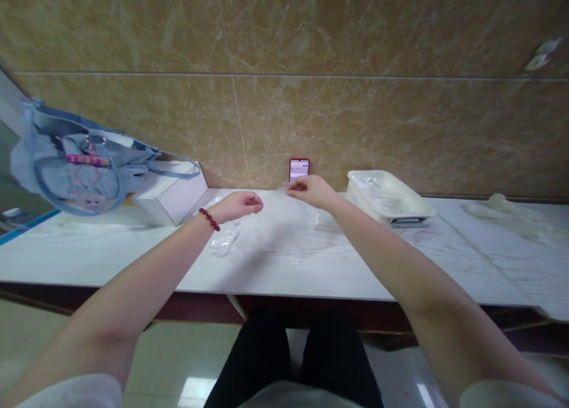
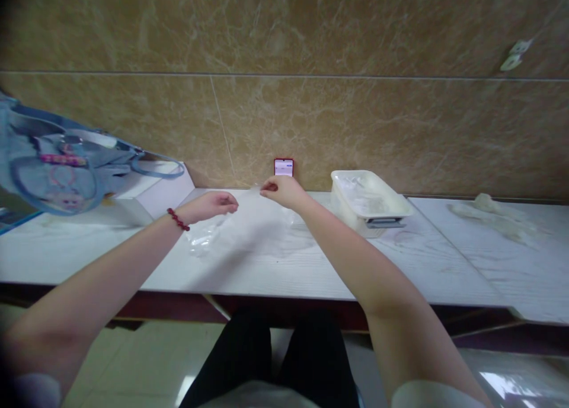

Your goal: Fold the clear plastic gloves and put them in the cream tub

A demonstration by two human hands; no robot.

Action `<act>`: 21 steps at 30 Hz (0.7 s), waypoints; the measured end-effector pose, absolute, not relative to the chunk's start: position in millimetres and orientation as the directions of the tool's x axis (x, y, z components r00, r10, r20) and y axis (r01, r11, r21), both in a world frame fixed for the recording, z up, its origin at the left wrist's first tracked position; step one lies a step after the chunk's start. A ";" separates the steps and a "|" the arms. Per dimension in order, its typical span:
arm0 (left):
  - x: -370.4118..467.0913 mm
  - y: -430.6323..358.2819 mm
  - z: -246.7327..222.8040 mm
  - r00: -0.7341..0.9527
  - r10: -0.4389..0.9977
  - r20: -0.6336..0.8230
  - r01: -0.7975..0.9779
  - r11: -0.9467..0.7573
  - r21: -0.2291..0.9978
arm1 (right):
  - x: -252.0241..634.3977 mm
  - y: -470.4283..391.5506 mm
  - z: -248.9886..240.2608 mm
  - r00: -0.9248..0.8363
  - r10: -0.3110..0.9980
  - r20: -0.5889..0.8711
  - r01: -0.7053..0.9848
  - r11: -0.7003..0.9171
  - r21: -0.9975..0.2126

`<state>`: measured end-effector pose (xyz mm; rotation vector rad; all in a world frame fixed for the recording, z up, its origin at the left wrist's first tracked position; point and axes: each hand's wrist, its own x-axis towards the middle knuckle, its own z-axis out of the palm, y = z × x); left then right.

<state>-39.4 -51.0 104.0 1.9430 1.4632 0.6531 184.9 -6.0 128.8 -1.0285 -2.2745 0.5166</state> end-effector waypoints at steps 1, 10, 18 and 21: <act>-40.2 -42.9 102.4 0.234 0.972 0.017 0.658 -0.171 0.733 | 187.6 1.4 128.2 -0.517 0.781 0.349 0.572 0.619 -0.538; -14.0 25.5 118.4 0.067 0.984 0.167 0.763 -0.158 0.626 | 201.3 42.4 126.1 -0.296 0.950 0.103 0.591 0.267 -0.761; 38.6 55.6 165.0 0.328 0.889 0.320 0.824 -0.435 0.364 | 201.5 54.1 159.3 -0.415 0.880 0.234 0.762 0.476 -0.440; 46.1 64.6 176.2 0.322 0.883 0.341 0.836 -0.434 0.336 | 208.9 61.9 168.0 -0.471 0.868 0.155 0.834 0.496 -0.241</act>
